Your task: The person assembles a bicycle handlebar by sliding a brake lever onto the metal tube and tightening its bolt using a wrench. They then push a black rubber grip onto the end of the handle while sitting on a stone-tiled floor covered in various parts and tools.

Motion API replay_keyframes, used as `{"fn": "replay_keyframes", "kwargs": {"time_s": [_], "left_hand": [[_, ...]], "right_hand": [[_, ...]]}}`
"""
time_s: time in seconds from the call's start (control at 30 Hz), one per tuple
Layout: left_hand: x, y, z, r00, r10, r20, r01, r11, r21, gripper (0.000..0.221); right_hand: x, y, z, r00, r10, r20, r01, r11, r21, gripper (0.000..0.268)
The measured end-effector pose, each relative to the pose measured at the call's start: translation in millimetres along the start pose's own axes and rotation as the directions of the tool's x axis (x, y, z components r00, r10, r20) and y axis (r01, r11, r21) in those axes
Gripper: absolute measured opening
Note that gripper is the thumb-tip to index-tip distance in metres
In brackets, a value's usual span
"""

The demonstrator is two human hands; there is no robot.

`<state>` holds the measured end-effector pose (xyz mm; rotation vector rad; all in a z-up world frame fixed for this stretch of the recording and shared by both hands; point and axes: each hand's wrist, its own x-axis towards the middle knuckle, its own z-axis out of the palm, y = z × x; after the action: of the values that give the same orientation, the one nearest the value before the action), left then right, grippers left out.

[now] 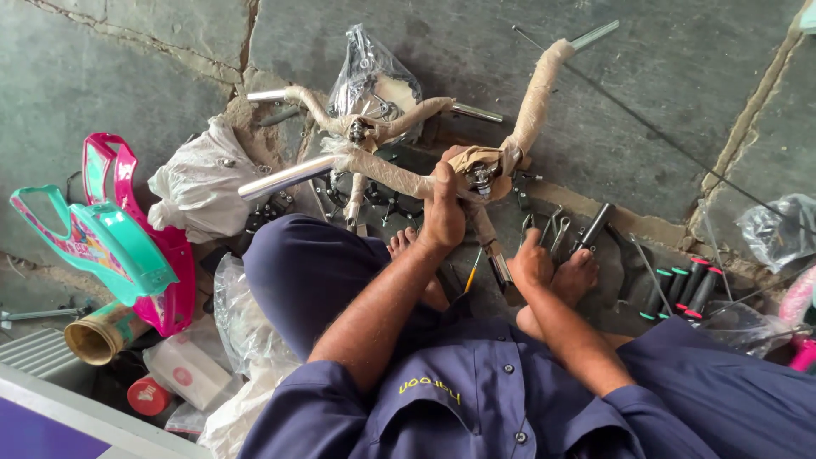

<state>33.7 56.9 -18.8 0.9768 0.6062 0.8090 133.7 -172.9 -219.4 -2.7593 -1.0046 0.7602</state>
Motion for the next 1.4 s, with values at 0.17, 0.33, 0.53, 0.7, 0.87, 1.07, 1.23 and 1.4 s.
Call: {"fn": "replay_keyframes", "kwargs": {"time_s": [0.17,0.33,0.53,0.7,0.87,1.07,1.23,1.4], "left_hand": [[2,9,5,1.0,0.019,-0.014,-0.017,0.993,0.116,0.064],[6,13,14,0.998,0.059,0.029,-0.059,0.998,0.005,0.072],[1,19,20,0.998,-0.004,0.058,0.008,0.997,-0.072,0.074],[-4,26,23,0.998,0.061,0.023,-0.062,0.998,0.01,0.06],[-12,27,23,0.995,0.097,0.024,-0.098,0.994,0.054,0.053],[-17,37,31,0.984,0.17,0.044,-0.174,0.977,0.121,0.05],[-22,39,32,0.98,0.182,0.075,-0.192,0.969,0.157,0.053],[-27,40,34,0.976,0.199,0.087,-0.216,0.937,0.275,0.055]], "right_hand": [[17,16,-16,0.901,0.365,0.236,-0.419,0.872,0.252,0.046],[7,21,-34,0.873,0.284,0.397,-0.46,0.752,0.472,0.036],[2,2,-100,0.865,0.139,0.481,-0.499,0.332,0.801,0.023],[-33,-44,-211,0.878,-0.193,0.438,-0.423,0.117,0.899,0.024],[-83,-73,-274,0.992,-0.046,0.116,-0.116,0.005,0.993,0.029],[-110,-91,-301,0.932,-0.204,-0.301,0.359,0.652,0.668,0.044],[-97,-115,-338,0.793,0.222,-0.568,0.525,0.225,0.821,0.036],[-114,-150,-308,0.835,-0.388,-0.39,0.498,0.834,0.237,0.046]]}}
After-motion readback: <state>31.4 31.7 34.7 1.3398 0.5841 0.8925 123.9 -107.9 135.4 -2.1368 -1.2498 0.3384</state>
